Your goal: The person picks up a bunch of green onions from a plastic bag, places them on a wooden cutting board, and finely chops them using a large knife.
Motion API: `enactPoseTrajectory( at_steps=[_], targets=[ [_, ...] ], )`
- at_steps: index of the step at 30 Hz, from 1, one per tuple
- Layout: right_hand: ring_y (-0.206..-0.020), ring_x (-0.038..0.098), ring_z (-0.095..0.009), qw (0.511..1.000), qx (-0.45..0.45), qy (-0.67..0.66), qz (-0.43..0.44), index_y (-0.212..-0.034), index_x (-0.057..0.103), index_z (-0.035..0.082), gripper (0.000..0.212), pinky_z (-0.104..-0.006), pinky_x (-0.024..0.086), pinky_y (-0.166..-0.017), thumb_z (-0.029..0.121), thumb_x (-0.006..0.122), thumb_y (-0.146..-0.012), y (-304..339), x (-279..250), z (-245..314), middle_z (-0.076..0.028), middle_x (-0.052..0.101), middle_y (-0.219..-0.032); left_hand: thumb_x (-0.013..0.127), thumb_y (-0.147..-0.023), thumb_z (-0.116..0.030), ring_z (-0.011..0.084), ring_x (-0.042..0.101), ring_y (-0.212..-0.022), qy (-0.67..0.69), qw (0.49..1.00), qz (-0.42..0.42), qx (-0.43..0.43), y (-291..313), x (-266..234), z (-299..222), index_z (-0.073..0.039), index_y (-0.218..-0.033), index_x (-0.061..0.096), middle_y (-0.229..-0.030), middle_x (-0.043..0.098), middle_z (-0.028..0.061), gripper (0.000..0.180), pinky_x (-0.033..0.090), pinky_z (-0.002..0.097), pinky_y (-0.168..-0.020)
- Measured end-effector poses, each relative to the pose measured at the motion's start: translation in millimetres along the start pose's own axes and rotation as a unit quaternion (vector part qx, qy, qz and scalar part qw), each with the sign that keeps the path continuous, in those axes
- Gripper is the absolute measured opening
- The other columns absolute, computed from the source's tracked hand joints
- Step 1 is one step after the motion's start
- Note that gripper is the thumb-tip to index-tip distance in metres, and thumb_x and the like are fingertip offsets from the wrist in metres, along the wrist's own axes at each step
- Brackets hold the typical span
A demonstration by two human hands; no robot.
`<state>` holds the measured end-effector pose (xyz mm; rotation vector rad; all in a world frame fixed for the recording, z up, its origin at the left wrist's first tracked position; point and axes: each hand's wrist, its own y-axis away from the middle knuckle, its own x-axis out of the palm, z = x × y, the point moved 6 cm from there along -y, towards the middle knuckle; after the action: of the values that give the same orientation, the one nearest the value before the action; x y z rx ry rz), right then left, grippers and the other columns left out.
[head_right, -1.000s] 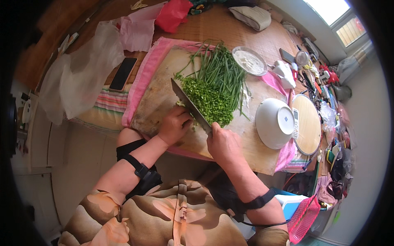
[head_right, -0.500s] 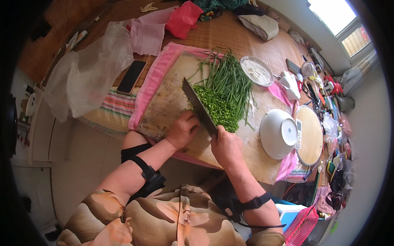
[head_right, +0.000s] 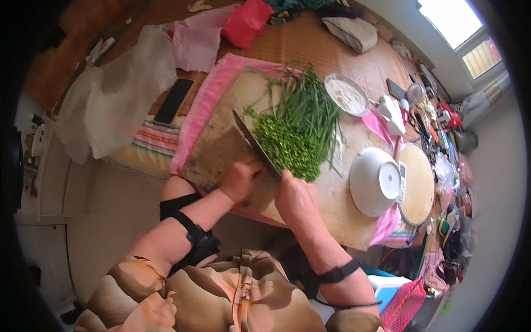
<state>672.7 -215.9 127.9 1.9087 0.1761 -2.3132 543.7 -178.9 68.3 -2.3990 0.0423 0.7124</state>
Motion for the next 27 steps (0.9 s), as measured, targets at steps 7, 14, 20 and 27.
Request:
enactPoseTrajectory(
  at_steps=[7,14,20,27],
  targets=[
    [-0.064,0.061,-0.039,0.997,0.040,-0.051,-0.032,-0.084,0.054,0.006,0.014,-0.0495,0.048,-0.060,0.019,0.060,-0.082,7.6,-20.7,-13.2,-0.018,0.062,-0.065,0.067,-0.067,-0.004,0.0290,0.057,-0.088,0.011,0.999,-0.005,0.043,3.1,-1.2,-7.5,-0.007,-0.075,0.065,-0.088,0.060,0.0088,0.009,0.050,0.0386,-0.075],
    [-0.064,0.062,-0.039,1.000,-0.005,-0.009,-0.003,-0.079,0.054,0.004,0.010,-0.0493,0.048,-0.060,0.013,0.058,-0.080,14.0,-24.2,-8.8,-0.020,0.061,-0.064,0.067,-0.067,-0.004,0.0297,0.056,-0.091,0.005,0.999,0.026,0.021,4.2,-0.4,-10.3,-0.007,-0.078,0.066,-0.089,0.061,0.0088,0.011,0.050,0.0389,-0.077],
    [-0.066,0.062,-0.040,1.000,0.014,0.002,0.018,-0.082,0.055,0.004,0.009,-0.0488,0.049,-0.062,0.013,0.055,-0.082,1.9,-6.8,-2.1,-0.020,0.062,-0.067,0.066,-0.071,-0.007,0.0287,0.058,-0.092,0.023,0.999,0.033,0.008,3.6,-1.2,-7.4,-0.009,-0.083,0.066,-0.092,0.061,0.0086,0.013,0.050,0.0383,-0.077],
    [-0.066,0.062,-0.039,0.998,0.013,-0.048,-0.047,-0.084,0.055,0.004,0.015,-0.0497,0.048,-0.060,0.018,0.061,-0.081,6.6,-19.2,-12.7,-0.019,0.062,-0.067,0.065,-0.072,-0.007,0.0289,0.058,-0.090,0.009,1.000,0.006,-0.011,3.8,1.5,-9.1,-0.010,-0.081,0.065,-0.090,0.060,0.0084,0.010,0.050,0.0385,-0.073]
  ],
)
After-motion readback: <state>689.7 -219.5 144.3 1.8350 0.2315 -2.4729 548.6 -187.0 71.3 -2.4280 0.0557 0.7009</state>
